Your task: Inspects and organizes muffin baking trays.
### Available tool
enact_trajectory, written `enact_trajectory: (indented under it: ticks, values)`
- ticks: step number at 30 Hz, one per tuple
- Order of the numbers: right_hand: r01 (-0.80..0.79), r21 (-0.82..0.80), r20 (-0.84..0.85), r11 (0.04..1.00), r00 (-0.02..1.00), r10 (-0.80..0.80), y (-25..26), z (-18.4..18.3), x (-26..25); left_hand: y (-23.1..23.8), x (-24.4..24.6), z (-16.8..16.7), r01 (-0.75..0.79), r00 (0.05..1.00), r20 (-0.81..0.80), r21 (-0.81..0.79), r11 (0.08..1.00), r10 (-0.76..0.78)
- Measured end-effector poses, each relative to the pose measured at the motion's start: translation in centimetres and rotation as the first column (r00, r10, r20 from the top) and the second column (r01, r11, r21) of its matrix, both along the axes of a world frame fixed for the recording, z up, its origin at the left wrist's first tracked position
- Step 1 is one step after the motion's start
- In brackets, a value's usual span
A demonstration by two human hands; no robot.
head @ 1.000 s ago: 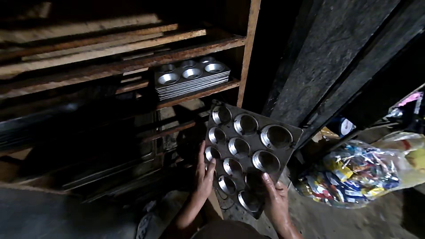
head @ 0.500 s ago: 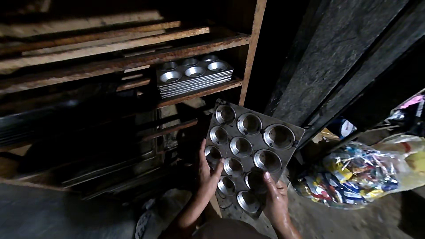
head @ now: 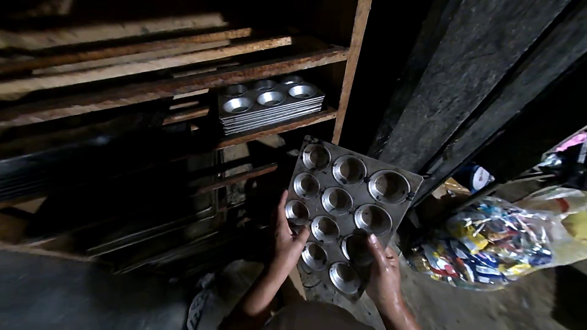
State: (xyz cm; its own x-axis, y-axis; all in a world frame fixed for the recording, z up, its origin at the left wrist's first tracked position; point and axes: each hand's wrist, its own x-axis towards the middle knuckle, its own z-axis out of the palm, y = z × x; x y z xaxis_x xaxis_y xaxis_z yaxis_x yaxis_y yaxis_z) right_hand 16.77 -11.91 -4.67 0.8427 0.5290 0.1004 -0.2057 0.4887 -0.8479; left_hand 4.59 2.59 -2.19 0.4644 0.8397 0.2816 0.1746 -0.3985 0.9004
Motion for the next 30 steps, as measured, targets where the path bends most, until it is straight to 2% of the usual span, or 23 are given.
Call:
enact_trajectory:
  ticks: [2, 3, 7, 10, 14, 16, 20, 23, 28, 30]
  values:
    - [0.003, -0.009, -0.043, 1.0, 0.999, -0.003, -0.1, 0.2, 0.5, 0.6, -0.6, 0.2, 0.068, 0.998, 0.001, 0.029, 0.997, -0.068]
    - [0.005, -0.014, -0.065, 1.0, 0.998, -0.006, -0.1, 0.3, 0.8, 1.0, -1.0, 0.2, 0.084, 0.995, 0.054, 0.062, 0.994, -0.088]
    - [0.042, 0.008, -0.156, 0.999, 0.987, -0.041, -0.3, 1.0, 1.7, 2.5, -2.4, 0.8, -0.066, 0.959, 0.283, 0.258, 0.964, -0.011]
    - [0.06, 0.015, -0.162, 0.998, 0.985, -0.057, -0.3, 1.2, 2.2, 2.5, -2.9, 0.8, -0.079, 0.945, 0.322, 0.383, 0.92, -0.053]
    - [0.05, 0.034, -0.116, 0.998, 0.992, -0.046, -0.1, 1.0, 2.2, -0.1, -2.2, 0.8, 0.037, 0.989, 0.113, 0.418, 0.908, -0.092]
    - [0.035, 0.043, -0.1, 0.998, 0.995, -0.031, 0.1, 1.0, 1.9, -1.1, -1.4, 0.7, 0.044, 0.999, -0.032, 0.432, 0.901, -0.033]
    - [0.027, 0.027, -0.084, 0.999, 0.996, -0.025, 0.3, 1.6, 1.4, -1.9, -0.4, 1.1, -0.005, 0.97, -0.218, 0.418, 0.908, 0.106]
    - [0.022, 0.023, -0.082, 0.999, 0.996, -0.02, 0.4, 1.3, 1.5, -1.5, -0.2, 0.6, -0.038, 0.962, -0.229, 0.436, 0.899, 0.152]
    - [0.033, -0.002, -0.16, 0.999, 0.987, -0.033, 0.5, 1.6, 1.5, -0.3, -0.5, 0.0, -0.012, 0.989, -0.126, 0.419, 0.908, 0.071]
    - [0.034, -0.026, -0.237, 0.999, 0.971, -0.039, 0.7, 1.8, 1.5, -0.4, -0.6, 0.3, 0.024, 0.977, -0.199, 0.431, 0.902, 0.069]
